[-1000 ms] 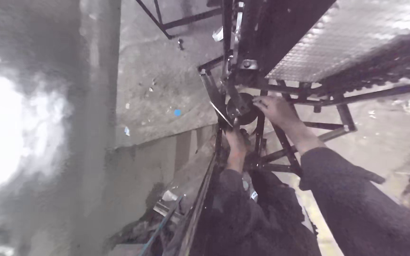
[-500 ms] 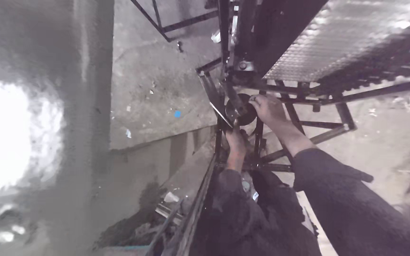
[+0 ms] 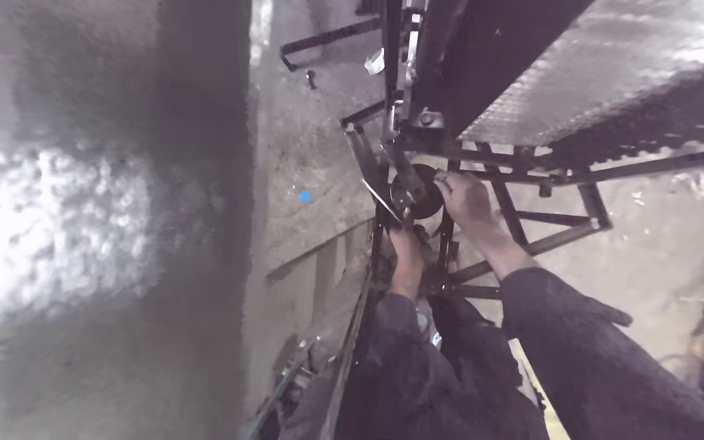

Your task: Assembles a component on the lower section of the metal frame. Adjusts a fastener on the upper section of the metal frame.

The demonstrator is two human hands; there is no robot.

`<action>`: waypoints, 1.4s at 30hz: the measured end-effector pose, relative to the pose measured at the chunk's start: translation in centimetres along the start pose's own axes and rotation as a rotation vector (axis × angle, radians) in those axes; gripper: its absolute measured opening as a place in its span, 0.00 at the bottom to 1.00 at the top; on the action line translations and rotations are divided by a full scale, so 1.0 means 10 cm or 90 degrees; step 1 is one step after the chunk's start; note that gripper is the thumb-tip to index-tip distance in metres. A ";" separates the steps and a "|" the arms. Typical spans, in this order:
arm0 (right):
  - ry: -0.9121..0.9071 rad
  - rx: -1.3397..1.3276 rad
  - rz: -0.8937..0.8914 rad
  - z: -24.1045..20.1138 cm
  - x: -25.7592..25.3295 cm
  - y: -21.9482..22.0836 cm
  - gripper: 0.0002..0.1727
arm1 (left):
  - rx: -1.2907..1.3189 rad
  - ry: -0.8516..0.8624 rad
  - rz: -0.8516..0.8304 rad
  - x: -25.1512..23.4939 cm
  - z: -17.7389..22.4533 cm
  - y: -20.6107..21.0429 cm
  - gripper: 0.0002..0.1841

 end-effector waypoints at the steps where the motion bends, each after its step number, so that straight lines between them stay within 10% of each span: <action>1: -0.001 0.001 0.005 0.00 0.00 0.00 0.15 | 0.003 -0.002 0.005 0.00 -0.01 0.00 0.13; 42: -0.033 -0.039 -0.031 0.04 0.00 -0.05 0.17 | -0.040 0.054 0.014 -0.02 0.02 0.00 0.14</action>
Point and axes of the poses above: each hand's wrist, its own x-axis away from the middle knuckle, its own y-axis out of the palm, z = x × y, the point moved 5 cm from there along -x, towards the middle knuckle, and after that the axes turned 8 degrees about y, right-handed, at the moved point
